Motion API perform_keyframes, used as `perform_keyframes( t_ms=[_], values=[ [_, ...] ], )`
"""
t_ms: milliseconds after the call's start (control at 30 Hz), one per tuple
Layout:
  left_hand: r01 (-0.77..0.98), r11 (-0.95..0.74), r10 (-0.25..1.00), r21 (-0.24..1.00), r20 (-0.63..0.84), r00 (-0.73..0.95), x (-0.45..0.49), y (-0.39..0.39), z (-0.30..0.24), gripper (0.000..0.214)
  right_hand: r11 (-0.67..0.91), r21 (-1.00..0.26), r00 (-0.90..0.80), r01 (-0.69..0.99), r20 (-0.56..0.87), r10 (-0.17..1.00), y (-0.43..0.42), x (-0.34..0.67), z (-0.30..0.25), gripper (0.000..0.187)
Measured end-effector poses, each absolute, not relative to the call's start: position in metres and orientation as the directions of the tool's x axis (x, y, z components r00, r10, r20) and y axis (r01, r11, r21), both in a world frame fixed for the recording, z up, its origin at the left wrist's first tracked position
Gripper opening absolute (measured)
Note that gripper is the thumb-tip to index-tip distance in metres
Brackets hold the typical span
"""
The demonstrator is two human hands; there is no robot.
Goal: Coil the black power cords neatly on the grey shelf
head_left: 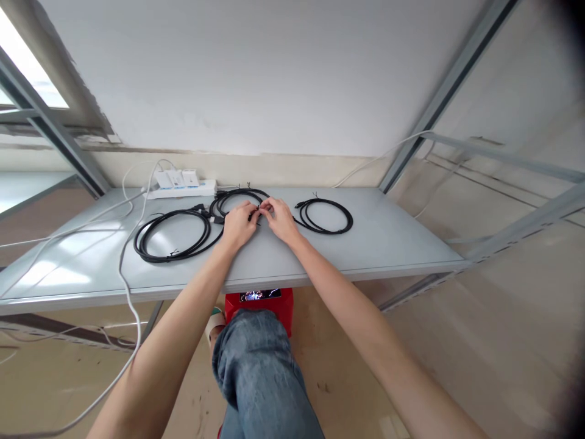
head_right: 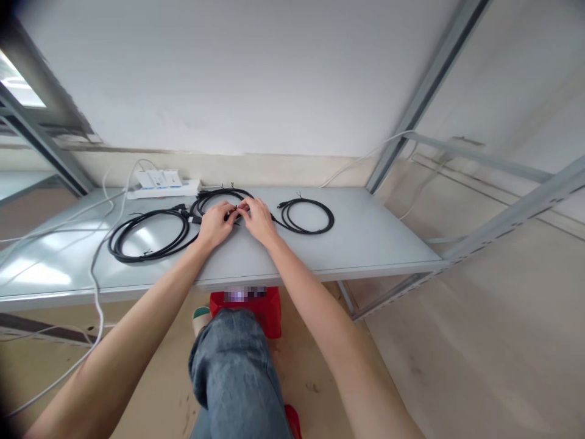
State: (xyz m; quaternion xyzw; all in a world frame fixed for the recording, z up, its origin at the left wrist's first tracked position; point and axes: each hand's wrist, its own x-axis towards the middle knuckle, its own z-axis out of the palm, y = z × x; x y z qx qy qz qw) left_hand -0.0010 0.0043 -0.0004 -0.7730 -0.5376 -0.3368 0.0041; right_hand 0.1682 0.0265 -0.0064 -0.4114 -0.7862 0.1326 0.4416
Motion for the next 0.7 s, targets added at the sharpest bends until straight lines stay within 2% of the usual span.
perform_keyframes(
  t_ms=[233,700],
  values=[
    [0.839,-0.41,0.836,0.358,0.516,0.188,-0.0017,0.008,-0.0029,0.023,0.636,-0.535,-0.302,0.556,0.584,0.754,0.029,0.1658,-0.0097,0.014],
    [0.828,-0.411,0.841,0.38,0.508,0.185,-0.0028,0.0087,-0.0026,0.023,0.598,-0.543,-0.275,0.589,0.562,0.78,0.0284,0.1645,-0.0104,0.009]
  ],
)
